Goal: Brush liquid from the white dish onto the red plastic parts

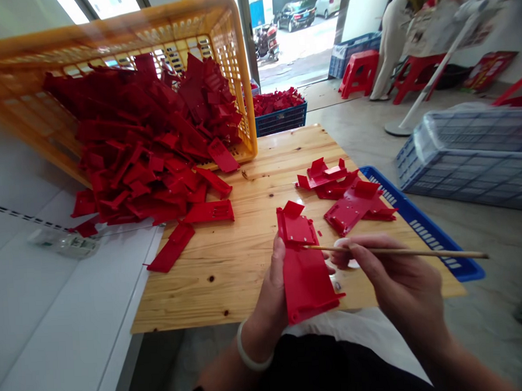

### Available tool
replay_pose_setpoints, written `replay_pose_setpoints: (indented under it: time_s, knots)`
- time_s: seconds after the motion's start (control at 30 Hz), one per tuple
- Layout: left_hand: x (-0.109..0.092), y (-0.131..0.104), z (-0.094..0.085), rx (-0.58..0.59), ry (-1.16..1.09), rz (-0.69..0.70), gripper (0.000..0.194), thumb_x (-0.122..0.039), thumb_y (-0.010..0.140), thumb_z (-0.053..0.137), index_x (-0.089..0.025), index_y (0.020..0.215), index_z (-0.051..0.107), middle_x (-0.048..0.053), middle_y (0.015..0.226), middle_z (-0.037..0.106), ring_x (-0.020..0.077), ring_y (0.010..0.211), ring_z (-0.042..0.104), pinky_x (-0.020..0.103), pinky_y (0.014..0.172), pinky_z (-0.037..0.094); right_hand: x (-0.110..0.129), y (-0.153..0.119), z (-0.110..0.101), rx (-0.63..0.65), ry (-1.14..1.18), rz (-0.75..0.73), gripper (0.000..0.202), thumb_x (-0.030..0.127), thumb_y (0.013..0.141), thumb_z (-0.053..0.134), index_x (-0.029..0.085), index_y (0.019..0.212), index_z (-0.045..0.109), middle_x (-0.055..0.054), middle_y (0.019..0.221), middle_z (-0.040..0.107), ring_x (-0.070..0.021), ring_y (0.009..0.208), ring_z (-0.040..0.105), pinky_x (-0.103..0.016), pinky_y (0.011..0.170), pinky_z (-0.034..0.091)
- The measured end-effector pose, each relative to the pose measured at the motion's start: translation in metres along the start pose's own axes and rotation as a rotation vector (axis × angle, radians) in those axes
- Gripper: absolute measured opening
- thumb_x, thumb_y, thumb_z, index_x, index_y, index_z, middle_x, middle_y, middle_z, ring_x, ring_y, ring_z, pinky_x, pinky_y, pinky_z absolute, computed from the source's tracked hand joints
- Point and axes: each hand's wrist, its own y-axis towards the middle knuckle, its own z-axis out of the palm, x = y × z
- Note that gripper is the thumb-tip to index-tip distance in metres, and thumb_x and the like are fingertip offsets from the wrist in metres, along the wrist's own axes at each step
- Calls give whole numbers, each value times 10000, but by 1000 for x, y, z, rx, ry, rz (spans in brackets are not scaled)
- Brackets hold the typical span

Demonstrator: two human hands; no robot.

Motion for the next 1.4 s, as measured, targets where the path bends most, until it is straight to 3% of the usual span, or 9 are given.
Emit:
replay_pose_setpoints:
  time_s: [0.27,0.4,0.6,0.77,0.9,1.03,1.17,1.3,1.4]
  knots:
    - [15,7,-4,-85,126,165,889,-769,989,571,-246,1677,362,112,1128,814,287,987,797,398,917,628,-2,3,-4,143,-241,-247,180,146,1052,664,256,1183,716,-5,987,774,-156,856,790,-247,794,637]
    - [15,9,-6,-88,130,230,805,-697,1026,585,-279,1682,378,91,1344,759,260,1214,734,340,1063,569,0,5,-4,230,-339,-349,174,144,1056,646,240,1196,687,-10,1006,776,-158,878,768,-268,805,599]
    - [11,9,-8,-84,182,221,875,-724,1019,564,-230,1703,329,113,1239,789,278,1101,769,368,973,621,4,6,-6,240,-401,-374,195,131,1061,633,247,1212,673,-10,1026,773,-155,910,755,-275,859,580]
    - [9,9,-6,-65,223,289,765,-670,1060,525,-231,1673,398,120,1424,721,267,1241,727,336,1045,594,9,10,-6,284,-466,-467,163,132,1071,617,229,1197,655,-23,1002,777,-162,891,760,-266,824,576]
    - [8,9,-5,-38,263,224,905,-730,1040,489,-196,1732,253,128,1189,800,277,976,786,370,872,648,11,12,-5,256,-481,-490,162,118,1072,613,213,1198,649,-29,996,773,-153,890,755,-249,848,571]
    - [10,13,-6,-81,252,253,869,-710,1038,528,-213,1715,307,117,1246,785,267,1075,773,353,951,631,6,13,-5,290,-439,-527,197,103,1062,628,210,1226,641,-38,1029,772,-156,904,754,-261,849,567]
    - [13,18,-5,-32,215,217,938,-738,1013,552,-224,1732,236,103,1134,795,281,1016,783,365,867,649,1,15,-7,273,-415,-520,224,92,1055,634,209,1246,643,-36,1038,773,-152,910,756,-257,850,571]
    - [18,35,-11,8,221,192,959,-745,986,593,-253,1726,232,113,1167,783,287,955,794,371,789,661,-6,13,-18,242,-375,-477,195,107,1055,638,220,1210,674,-15,1007,774,-141,886,759,-236,833,581]
    - [15,73,-26,25,228,201,853,-684,1002,609,-262,1686,321,107,1092,785,278,847,794,397,762,659,-16,9,-35,85,-342,-354,153,169,1068,650,245,1182,718,-4,996,782,-139,864,770,-224,824,602]
